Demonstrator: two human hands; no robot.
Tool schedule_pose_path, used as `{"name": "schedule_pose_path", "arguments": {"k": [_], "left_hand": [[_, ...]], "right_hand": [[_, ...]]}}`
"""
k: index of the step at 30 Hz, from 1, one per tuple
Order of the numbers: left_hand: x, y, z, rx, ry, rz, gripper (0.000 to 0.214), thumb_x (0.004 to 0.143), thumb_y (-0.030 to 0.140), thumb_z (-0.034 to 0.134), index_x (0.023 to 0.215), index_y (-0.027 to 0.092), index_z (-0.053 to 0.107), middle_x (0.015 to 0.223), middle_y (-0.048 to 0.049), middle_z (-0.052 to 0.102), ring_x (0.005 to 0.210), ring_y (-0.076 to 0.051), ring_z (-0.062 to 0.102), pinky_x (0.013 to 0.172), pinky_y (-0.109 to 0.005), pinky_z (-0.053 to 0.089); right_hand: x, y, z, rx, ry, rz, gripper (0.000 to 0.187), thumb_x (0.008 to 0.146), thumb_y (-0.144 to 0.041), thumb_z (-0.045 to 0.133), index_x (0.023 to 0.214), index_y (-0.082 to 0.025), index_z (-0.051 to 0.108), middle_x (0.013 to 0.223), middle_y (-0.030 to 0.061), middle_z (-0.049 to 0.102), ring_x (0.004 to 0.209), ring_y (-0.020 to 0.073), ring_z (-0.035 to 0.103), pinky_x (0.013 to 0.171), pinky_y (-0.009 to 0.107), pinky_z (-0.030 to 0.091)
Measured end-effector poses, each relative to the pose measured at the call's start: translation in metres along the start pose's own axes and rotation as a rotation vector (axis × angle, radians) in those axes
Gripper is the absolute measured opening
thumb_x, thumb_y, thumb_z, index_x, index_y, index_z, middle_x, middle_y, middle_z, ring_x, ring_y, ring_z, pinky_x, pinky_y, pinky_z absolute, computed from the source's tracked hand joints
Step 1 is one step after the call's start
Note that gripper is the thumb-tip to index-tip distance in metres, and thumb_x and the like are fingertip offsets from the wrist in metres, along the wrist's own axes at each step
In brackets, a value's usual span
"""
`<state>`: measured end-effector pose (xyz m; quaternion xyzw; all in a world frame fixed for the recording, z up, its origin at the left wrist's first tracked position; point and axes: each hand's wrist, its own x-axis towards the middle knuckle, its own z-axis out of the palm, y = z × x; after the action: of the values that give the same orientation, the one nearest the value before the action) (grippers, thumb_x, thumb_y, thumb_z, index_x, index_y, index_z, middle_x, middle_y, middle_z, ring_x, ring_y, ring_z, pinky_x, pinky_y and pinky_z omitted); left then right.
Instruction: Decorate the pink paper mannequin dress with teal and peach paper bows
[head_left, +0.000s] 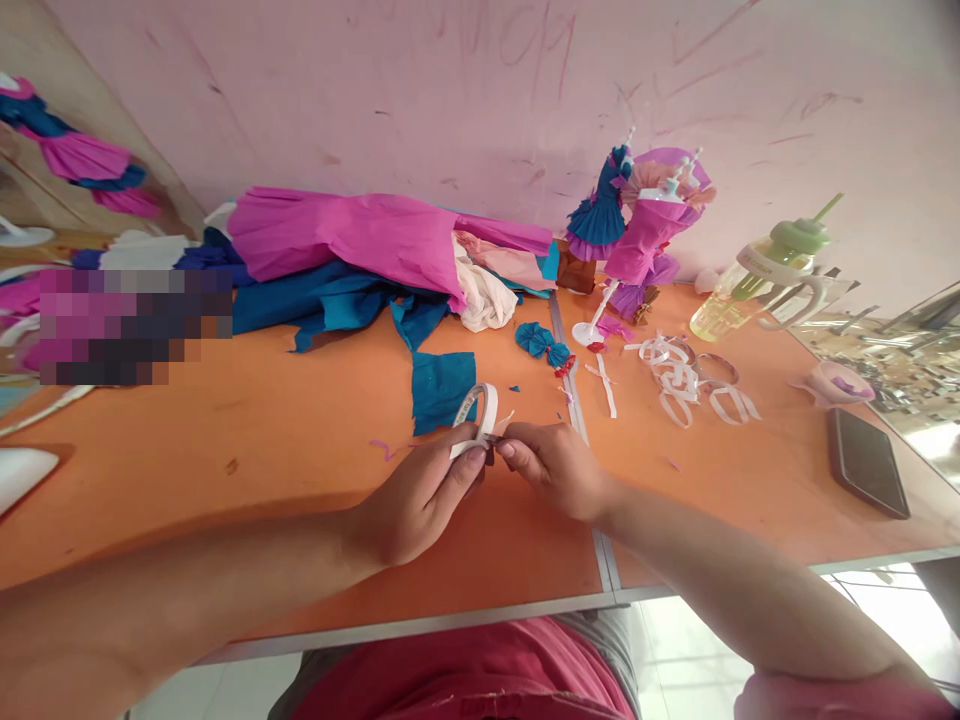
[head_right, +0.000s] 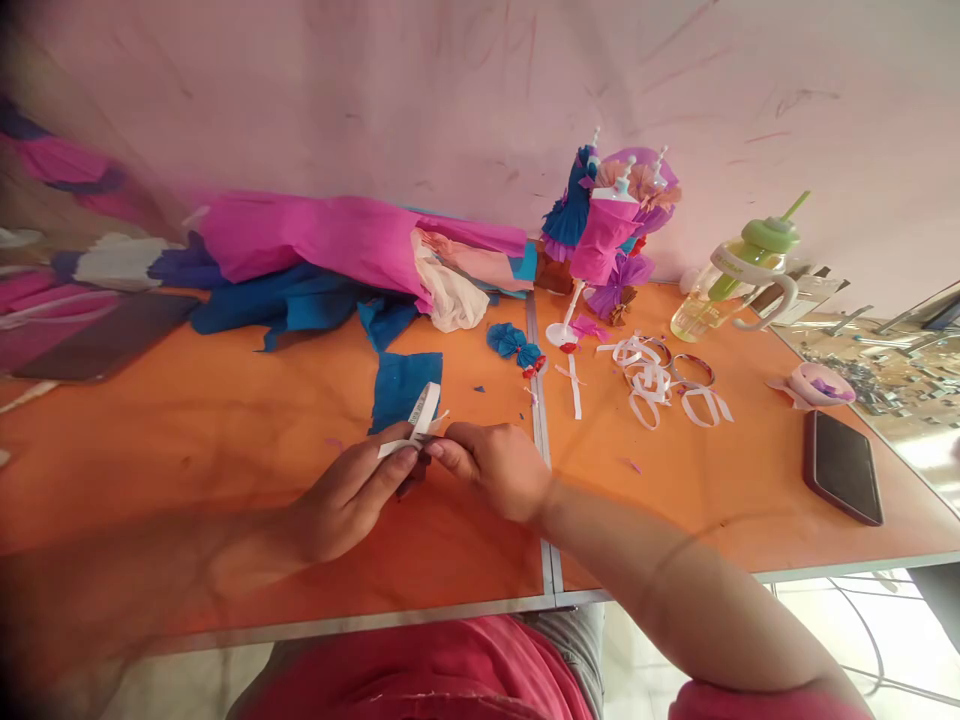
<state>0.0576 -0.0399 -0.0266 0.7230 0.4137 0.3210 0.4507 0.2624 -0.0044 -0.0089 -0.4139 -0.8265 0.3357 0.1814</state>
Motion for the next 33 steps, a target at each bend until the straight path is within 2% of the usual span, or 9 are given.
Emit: {"name": "schedule_pose_path", "arguments": {"k": [5, 9, 12, 15, 18, 21, 26, 29, 33], "left_hand": [[0.000, 0.002, 0.000, 0.023, -0.027, -0.004, 0.032, 0.103, 0.041, 0.028, 0.086, 0.020, 0.045, 0.071, 0.0014, 0.045, 0.063, -0.013, 0.041, 0.061, -0.028, 0.036], [0.001, 0.007, -0.002, 0.067, -0.023, -0.006, 0.033, 0.103, 0.041, 0.026, 0.086, 0.020, 0.045, 0.068, 0.0018, 0.044, 0.060, -0.014, 0.040, 0.060, -0.028, 0.036], [0.001, 0.011, -0.004, 0.193, -0.071, 0.046, 0.031, 0.103, 0.036, 0.029, 0.088, 0.018, 0.050, 0.071, 0.0000, 0.050, 0.064, -0.015, 0.046, 0.065, -0.029, 0.040], [0.001, 0.009, -0.003, 0.407, -0.193, 0.229, 0.025, 0.101, 0.028, 0.038, 0.090, 0.017, 0.058, 0.084, -0.0051, 0.059, 0.081, -0.018, 0.054, 0.080, -0.032, 0.043], [0.001, -0.001, 0.001, 0.566, -0.229, 0.444, 0.017, 0.098, 0.023, 0.047, 0.099, 0.018, 0.063, 0.095, -0.0065, 0.065, 0.093, -0.020, 0.056, 0.097, -0.038, 0.040], [0.002, -0.009, 0.004, 0.640, -0.178, 0.568, 0.017, 0.096, 0.021, 0.051, 0.106, 0.019, 0.064, 0.097, -0.0055, 0.067, 0.094, -0.019, 0.057, 0.100, -0.039, 0.039], [0.003, -0.008, 0.002, 0.693, -0.162, 0.557, 0.014, 0.094, 0.018, 0.055, 0.099, 0.018, 0.068, 0.095, -0.0048, 0.068, 0.095, -0.020, 0.058, 0.095, -0.038, 0.043], [0.003, -0.008, 0.002, 0.706, -0.169, 0.547, 0.014, 0.093, 0.016, 0.056, 0.100, 0.019, 0.068, 0.097, -0.0044, 0.068, 0.097, -0.020, 0.058, 0.098, -0.039, 0.041], [0.003, -0.014, 0.003, 0.695, -0.178, 0.539, 0.014, 0.093, 0.018, 0.056, 0.101, 0.021, 0.068, 0.098, -0.0043, 0.068, 0.097, -0.020, 0.058, 0.099, -0.040, 0.040]], "right_hand": [[0.001, 0.005, -0.003, -0.056, 0.005, 0.010, 0.054, 0.097, -0.061, 0.032, 0.081, -0.019, 0.062, 0.058, -0.0046, 0.043, 0.054, 0.0080, 0.036, 0.055, 0.022, 0.026], [0.001, 0.006, -0.008, -0.108, 0.050, 0.012, 0.057, 0.097, -0.062, 0.028, 0.077, -0.018, 0.059, 0.057, -0.0043, 0.043, 0.053, 0.0083, 0.034, 0.053, 0.022, 0.026], [0.002, 0.006, -0.026, -0.254, 0.098, 0.045, 0.055, 0.098, -0.061, 0.028, 0.082, -0.020, 0.060, 0.062, -0.0019, 0.052, 0.055, 0.0099, 0.042, 0.055, 0.023, 0.029], [0.000, 0.017, -0.062, -0.508, 0.133, 0.197, 0.045, 0.098, -0.056, 0.034, 0.094, -0.022, 0.063, 0.076, 0.0020, 0.064, 0.064, 0.0142, 0.056, 0.059, 0.024, 0.032], [-0.006, 0.040, -0.097, -0.659, -0.020, 0.367, 0.037, 0.098, -0.051, 0.038, 0.100, -0.021, 0.059, 0.088, 0.0062, 0.067, 0.073, 0.0187, 0.062, 0.059, 0.026, 0.035], [-0.014, 0.061, -0.115, -0.751, -0.188, 0.582, 0.032, 0.097, -0.045, 0.041, 0.101, -0.017, 0.055, 0.093, 0.0115, 0.067, 0.074, 0.0213, 0.063, 0.060, 0.029, 0.039], [-0.021, 0.070, -0.111, -0.822, -0.315, 0.677, 0.033, 0.097, -0.043, 0.040, 0.107, -0.015, 0.054, 0.086, 0.0135, 0.068, 0.071, 0.0238, 0.065, 0.061, 0.031, 0.040], [-0.022, 0.067, -0.107, -0.861, -0.327, 0.697, 0.032, 0.098, -0.039, 0.037, 0.109, -0.014, 0.055, 0.085, 0.0146, 0.068, 0.073, 0.0248, 0.066, 0.064, 0.033, 0.041], [-0.023, 0.068, -0.105, -0.878, -0.314, 0.688, 0.030, 0.097, -0.038, 0.039, 0.110, -0.016, 0.055, 0.097, 0.0149, 0.068, 0.085, 0.0265, 0.066, 0.067, 0.035, 0.043]]}}
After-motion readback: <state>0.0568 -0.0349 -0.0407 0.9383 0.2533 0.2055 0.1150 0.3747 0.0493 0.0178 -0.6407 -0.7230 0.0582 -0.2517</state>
